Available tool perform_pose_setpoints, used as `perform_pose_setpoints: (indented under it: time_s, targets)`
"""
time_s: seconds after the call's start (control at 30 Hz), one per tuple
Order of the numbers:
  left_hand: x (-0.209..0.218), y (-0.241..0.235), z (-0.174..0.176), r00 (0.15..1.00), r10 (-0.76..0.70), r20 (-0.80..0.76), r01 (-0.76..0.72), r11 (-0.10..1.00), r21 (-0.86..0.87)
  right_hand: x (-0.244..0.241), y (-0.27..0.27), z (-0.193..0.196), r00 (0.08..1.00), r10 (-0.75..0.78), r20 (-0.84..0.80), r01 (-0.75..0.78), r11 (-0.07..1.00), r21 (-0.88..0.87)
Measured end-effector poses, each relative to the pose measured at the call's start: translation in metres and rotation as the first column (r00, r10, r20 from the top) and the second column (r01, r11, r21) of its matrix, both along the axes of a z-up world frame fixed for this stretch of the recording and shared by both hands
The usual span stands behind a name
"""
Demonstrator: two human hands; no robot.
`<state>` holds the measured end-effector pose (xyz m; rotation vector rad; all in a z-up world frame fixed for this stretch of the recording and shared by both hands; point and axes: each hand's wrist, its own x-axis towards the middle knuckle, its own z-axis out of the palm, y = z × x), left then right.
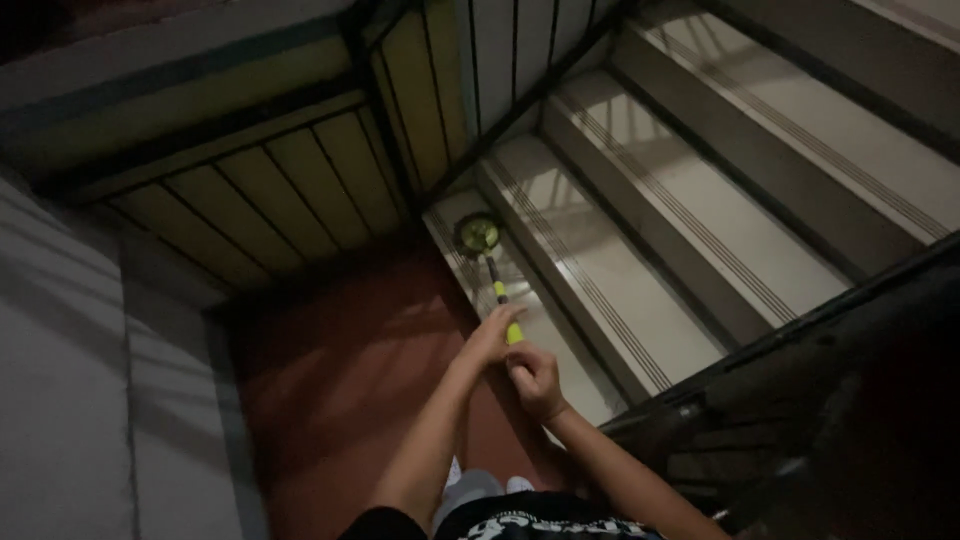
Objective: Mopping a set of stairs with a spin mop.
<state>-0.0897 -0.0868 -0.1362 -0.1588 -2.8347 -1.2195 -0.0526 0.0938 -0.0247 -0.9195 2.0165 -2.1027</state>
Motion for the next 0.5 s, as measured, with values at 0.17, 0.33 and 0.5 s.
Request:
perform_pose_setpoints:
  time_s: [0.17, 0.33, 0.5]
  targets:
    - [0.003, -0.003, -0.01, 0.998, 0.005, -0.056, -0.006, 1.0, -0.017, 0.008, -0.003, 0.023, 0.988, -0.011, -0.153, 0.012, 1.0, 0.007]
    - [0.021, 0.01, 0.022, 0.997, 0.07, 0.02, -0.067, 0.992, -0.105, 0.026, 0.002, 0.034, 0.986, 0.014, -0.167, -0.004, 0.998, 0.058]
    - [0.047, 0.016, 0.048, 0.993, -0.023, -0.115, 0.024, 1.0, 0.008, 0.057, 0.017, 0.078, 0.996, -0.023, -0.091, 0.032, 0.995, 0.096]
